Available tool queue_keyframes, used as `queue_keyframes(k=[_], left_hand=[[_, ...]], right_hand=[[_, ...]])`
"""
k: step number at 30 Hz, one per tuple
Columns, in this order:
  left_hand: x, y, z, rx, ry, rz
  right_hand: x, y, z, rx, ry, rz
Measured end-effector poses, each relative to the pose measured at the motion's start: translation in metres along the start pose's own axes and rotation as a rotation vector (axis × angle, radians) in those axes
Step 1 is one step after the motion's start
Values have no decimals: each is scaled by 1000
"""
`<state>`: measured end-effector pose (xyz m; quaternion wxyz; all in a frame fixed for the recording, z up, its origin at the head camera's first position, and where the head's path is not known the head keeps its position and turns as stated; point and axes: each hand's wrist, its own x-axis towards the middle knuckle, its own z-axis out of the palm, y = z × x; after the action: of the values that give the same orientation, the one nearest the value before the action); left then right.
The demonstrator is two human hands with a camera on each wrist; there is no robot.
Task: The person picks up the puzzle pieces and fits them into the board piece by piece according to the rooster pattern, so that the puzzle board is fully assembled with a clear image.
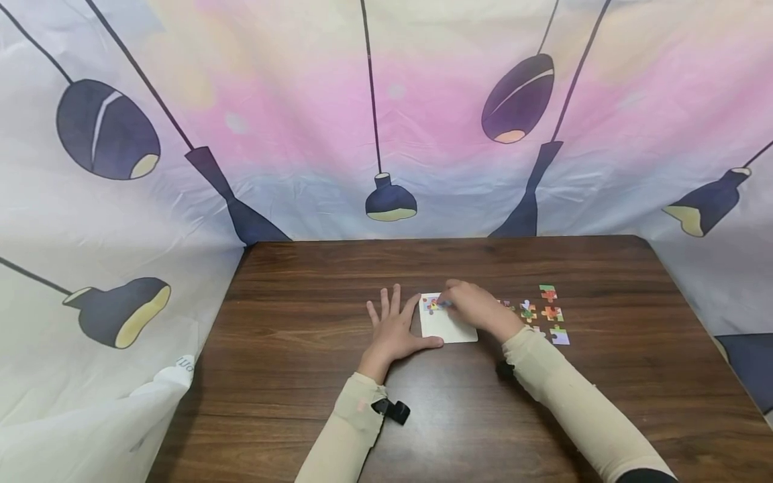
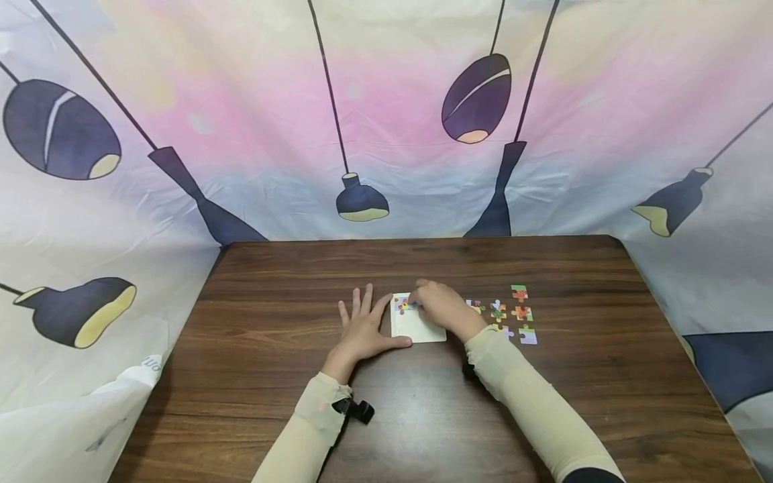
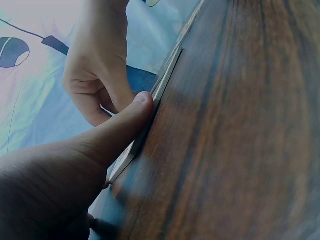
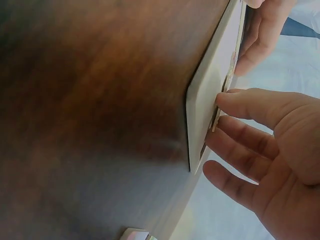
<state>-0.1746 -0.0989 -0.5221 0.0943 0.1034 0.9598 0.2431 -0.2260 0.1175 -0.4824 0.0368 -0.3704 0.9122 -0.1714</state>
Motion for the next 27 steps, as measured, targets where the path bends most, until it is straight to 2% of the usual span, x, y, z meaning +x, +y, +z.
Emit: queue_keyframes(k=[3, 7, 11, 17, 22, 27], left_hand=[[1, -1, 0, 8, -5, -7], [2, -1, 0, 14, 1, -4], [1, -1, 0, 10, 4, 1], [1, -2, 3, 7, 2, 7], [1, -2, 3, -6, 11, 4], [1, -2, 3, -3, 16, 4]], right_hand=[[1, 1, 2, -16, 22, 11], [0, 5, 2, 25, 23, 17], [-6, 12, 2, 139, 14, 14], [-25, 31, -3, 359, 120, 48], [-45, 51, -14, 500, 178, 145], [-69, 73, -30, 572, 210, 256]])
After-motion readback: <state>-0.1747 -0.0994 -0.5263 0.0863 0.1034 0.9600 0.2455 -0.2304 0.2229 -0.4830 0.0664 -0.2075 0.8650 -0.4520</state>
